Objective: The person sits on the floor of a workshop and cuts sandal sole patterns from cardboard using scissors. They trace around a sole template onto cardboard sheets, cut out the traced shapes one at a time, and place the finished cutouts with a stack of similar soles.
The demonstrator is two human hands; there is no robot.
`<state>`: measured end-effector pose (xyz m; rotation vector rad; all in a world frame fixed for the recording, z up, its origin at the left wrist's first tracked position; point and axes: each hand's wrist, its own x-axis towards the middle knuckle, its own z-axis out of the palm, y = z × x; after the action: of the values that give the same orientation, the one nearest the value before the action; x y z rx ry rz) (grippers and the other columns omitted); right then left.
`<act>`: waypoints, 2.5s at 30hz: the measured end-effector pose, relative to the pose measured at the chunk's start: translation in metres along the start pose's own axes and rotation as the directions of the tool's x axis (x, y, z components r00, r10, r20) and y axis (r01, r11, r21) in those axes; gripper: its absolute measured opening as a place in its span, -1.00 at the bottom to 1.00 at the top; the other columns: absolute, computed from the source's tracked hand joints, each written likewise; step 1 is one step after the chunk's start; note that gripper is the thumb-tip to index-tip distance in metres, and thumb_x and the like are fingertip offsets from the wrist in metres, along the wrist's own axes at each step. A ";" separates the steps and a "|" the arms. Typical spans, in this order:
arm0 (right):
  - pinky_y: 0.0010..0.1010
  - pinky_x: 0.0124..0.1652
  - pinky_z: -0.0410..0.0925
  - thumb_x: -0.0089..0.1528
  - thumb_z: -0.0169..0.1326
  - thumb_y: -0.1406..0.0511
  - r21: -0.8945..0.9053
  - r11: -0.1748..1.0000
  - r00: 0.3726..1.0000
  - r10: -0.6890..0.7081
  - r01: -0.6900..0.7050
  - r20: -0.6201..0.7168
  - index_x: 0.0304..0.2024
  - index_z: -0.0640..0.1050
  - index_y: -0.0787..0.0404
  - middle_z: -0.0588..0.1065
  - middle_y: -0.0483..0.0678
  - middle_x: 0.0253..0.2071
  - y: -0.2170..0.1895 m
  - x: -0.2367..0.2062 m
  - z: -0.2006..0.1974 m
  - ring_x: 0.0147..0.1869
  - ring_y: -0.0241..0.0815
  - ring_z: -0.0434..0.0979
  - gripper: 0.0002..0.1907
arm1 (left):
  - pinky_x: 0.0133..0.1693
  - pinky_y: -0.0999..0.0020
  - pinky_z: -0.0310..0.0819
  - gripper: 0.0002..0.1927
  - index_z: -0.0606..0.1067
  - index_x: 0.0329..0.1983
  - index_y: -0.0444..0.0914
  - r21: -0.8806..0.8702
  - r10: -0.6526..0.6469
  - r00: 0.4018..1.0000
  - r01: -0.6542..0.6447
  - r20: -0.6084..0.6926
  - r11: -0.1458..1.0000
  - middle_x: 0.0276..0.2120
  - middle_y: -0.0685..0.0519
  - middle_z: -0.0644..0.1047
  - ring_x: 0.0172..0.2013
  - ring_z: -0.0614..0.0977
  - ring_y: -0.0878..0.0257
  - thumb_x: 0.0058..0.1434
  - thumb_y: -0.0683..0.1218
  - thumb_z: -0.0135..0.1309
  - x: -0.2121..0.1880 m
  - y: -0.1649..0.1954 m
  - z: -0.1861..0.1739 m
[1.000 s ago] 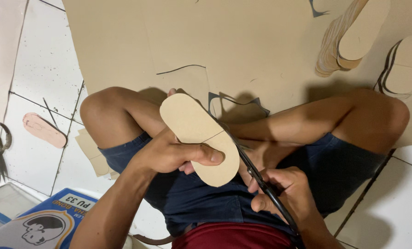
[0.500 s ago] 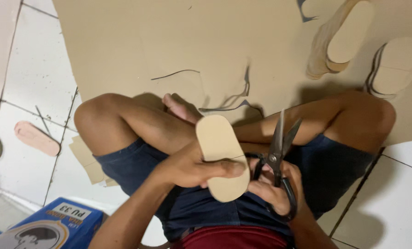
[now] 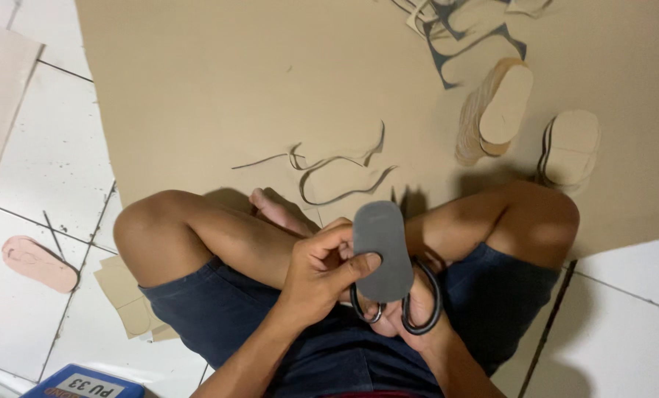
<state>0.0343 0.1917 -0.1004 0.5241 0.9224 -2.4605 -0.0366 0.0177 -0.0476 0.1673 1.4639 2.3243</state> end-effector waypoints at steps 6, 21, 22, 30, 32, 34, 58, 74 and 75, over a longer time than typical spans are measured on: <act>-0.28 -0.27 0.41 0.38 -0.14 0.09 0.006 0.998 0.994 -0.056 0.057 -0.092 -0.14 0.53 0.38 0.55 0.09 -0.34 -0.003 -0.002 -0.010 -0.29 -0.09 0.54 -0.55 | -0.15 0.49 0.33 -0.75 0.60 -0.01 -0.39 0.047 -0.015 1.000 0.015 -0.001 0.999 -0.28 0.17 0.47 -0.24 0.42 0.40 0.24 -0.35 0.18 0.001 0.000 -0.015; -0.43 -0.36 0.45 0.20 0.14 0.41 -0.708 0.641 0.787 -0.584 0.297 -0.198 -0.15 0.57 0.43 0.61 0.05 -0.40 0.003 -0.005 0.011 -0.39 -0.22 0.62 -0.80 | -0.12 0.41 0.53 -0.66 0.51 0.11 -0.32 -0.236 -0.239 0.968 0.215 -0.076 0.947 -0.15 0.08 0.62 -0.17 0.61 0.37 0.25 -0.28 0.13 0.007 -0.040 -0.007; -0.44 -0.35 0.45 0.21 0.15 0.41 -0.723 0.626 0.775 -0.599 0.293 -0.204 -0.15 0.57 0.43 0.61 0.04 -0.39 0.002 -0.002 0.011 -0.39 -0.22 0.62 -0.80 | -0.19 0.35 0.54 -0.66 0.51 0.11 -0.34 -0.255 -0.260 0.963 0.233 -0.077 0.938 -0.17 0.06 0.62 -0.21 0.62 0.34 0.25 -0.28 0.12 0.006 -0.044 -0.005; -0.40 -0.25 0.46 0.25 0.10 0.41 -0.558 0.769 0.809 -0.522 0.310 -0.269 -0.05 0.53 0.44 0.60 0.09 -0.25 -0.002 0.015 -0.001 -0.32 -0.18 0.59 -0.76 | -0.04 0.39 0.51 -0.71 0.53 0.07 -0.40 -0.287 -0.148 0.965 0.081 -0.218 0.954 -0.14 0.01 0.62 -0.15 0.62 0.32 0.28 -0.32 0.11 0.017 -0.070 -0.029; -0.39 -0.25 0.46 0.24 0.11 0.43 -0.585 0.749 0.812 -0.530 0.313 -0.245 -0.05 0.53 0.44 0.59 0.09 -0.25 0.000 0.016 -0.002 -0.32 -0.18 0.59 -0.75 | -0.04 0.40 0.51 -0.70 0.54 0.07 -0.40 -0.274 -0.148 0.969 0.091 -0.198 0.958 -0.13 0.01 0.62 -0.14 0.62 0.33 0.27 -0.32 0.11 0.015 -0.066 -0.031; -0.39 -0.27 0.46 0.21 0.13 0.45 -0.661 0.689 0.803 -0.556 0.298 -0.217 -0.04 0.53 0.45 0.58 0.08 -0.29 0.002 0.015 -0.002 -0.33 -0.19 0.60 -0.73 | -0.06 0.38 0.51 -0.70 0.53 0.09 -0.42 -0.221 -0.153 0.973 0.113 -0.173 0.969 -0.13 -0.01 0.61 -0.16 0.61 0.30 0.29 -0.30 0.13 0.010 -0.060 -0.028; -0.48 -0.34 0.39 0.12 0.24 0.38 -0.864 0.441 0.900 -0.436 0.244 0.031 -0.16 0.62 0.35 0.59 -0.07 -0.42 -0.021 -0.018 -0.002 -0.36 -0.35 0.51 -0.76 | -0.31 0.55 0.44 -0.79 0.62 -0.07 -0.39 -0.007 -0.182 0.956 0.185 -0.230 0.983 -0.37 0.16 0.58 -0.36 0.53 0.47 0.30 -0.16 0.21 0.001 0.015 0.007; -0.48 -0.41 0.36 0.13 0.23 0.35 -0.727 0.622 0.870 -0.489 0.290 -0.072 -0.27 0.55 0.35 0.53 -0.09 -0.46 -0.011 -0.021 -0.016 -0.42 -0.31 0.49 -0.81 | -0.15 0.43 0.51 -0.75 0.57 0.04 -0.44 -0.159 -0.245 0.939 0.210 -0.242 0.965 -0.26 0.04 0.63 -0.25 0.60 0.35 0.36 -0.20 0.15 0.011 -0.014 0.000; -0.47 -0.42 0.34 0.13 0.26 0.36 -0.780 0.569 0.852 -0.516 0.259 -0.093 -0.33 0.55 0.36 0.51 -0.08 -0.50 -0.010 -0.022 -0.016 -0.45 -0.31 0.47 -0.82 | -0.11 0.42 0.51 -0.70 0.52 0.11 -0.41 -0.176 -0.258 0.932 0.218 -0.254 0.960 -0.23 0.03 0.63 -0.21 0.60 0.34 0.33 -0.21 0.13 0.011 -0.016 0.003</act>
<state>0.0499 0.2150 -0.0958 0.4292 2.2709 -2.0514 -0.0413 0.0303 -0.0614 -0.3694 1.3410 2.3064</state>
